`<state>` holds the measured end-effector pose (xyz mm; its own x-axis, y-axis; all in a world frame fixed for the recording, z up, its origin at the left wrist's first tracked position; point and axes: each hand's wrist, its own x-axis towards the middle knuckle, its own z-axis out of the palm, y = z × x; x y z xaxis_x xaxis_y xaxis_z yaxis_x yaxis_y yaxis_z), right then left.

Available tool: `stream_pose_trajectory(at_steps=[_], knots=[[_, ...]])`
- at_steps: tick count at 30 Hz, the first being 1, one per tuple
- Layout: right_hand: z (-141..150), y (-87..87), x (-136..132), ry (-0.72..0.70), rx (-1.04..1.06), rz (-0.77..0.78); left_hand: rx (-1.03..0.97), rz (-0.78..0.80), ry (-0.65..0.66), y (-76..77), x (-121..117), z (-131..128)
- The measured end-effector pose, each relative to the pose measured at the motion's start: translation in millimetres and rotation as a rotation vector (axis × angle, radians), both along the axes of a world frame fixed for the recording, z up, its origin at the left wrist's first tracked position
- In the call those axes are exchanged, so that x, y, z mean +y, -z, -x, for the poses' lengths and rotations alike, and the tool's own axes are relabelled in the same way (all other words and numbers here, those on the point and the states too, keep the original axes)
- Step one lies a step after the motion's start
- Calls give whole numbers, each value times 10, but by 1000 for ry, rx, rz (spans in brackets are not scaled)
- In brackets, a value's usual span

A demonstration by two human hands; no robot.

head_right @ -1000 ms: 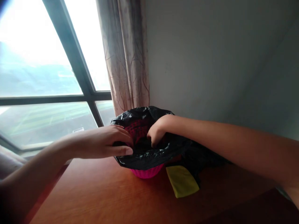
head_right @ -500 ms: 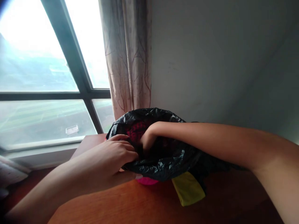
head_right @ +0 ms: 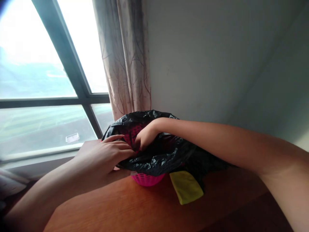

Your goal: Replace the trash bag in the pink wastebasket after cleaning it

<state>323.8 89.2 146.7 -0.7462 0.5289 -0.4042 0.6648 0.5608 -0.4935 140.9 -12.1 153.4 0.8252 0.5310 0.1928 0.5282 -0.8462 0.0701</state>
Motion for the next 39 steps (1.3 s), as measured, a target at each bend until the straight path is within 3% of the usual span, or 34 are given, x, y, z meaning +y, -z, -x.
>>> stream_pose_trajectory(at_steps=[3, 6, 8, 10, 14, 16, 18, 19, 21, 24, 25, 27, 29, 31, 35, 39], knots=[[-115, -90, -110, -17, -184, 160, -19, -18, -19, -44, -49, 1], [-168, 65, -231, 282, -324, 265, -4, -14, -17, -72, -83, -14], [-171, 156, -253, 442, -285, 256, 5, -7, -19, -68, -87, -22], [-179, 124, -232, 412, -177, 208, -4, -7, -17, -53, -79, -14], [-373, -289, -269, 130, 33, -74, -122, -19, -6, -17, -49, 86], [-608, -493, -422, 139, 217, -294, -238, -27, -17, 36, -40, 172], [-914, -538, -662, 248, 441, -476, -417, -34, -67, 163, -45, 256], [-1074, -475, -800, 341, 566, -551, -542, -34, -114, 267, -54, 290], [-1363, -174, -1069, 653, 872, -690, -870, -24, -255, 553, -86, 333], [-1608, 543, -1359, 1138, 1186, -889, -1285, 81, -546, 1079, -148, 351], [-1629, 776, -1412, 1201, 1178, -829, -1386, 59, -647, 1232, -166, 354], [-1605, 1119, -1451, 1208, 1157, -667, -1475, 101, -711, 1438, -188, 361], [-1539, 1256, -1418, 1141, 1140, -643, -1481, 201, -677, 1476, -189, 350], [-1464, 1238, -1348, 1049, 1092, -765, -1481, 261, -597, 1376, -177, 292], [-1240, 1207, -1239, 836, 818, -1129, -1453, 181, -473, 1132, -170, 25], [-939, 1505, -1217, 793, 677, -1210, -1293, 82, -444, 1184, -176, -233]])
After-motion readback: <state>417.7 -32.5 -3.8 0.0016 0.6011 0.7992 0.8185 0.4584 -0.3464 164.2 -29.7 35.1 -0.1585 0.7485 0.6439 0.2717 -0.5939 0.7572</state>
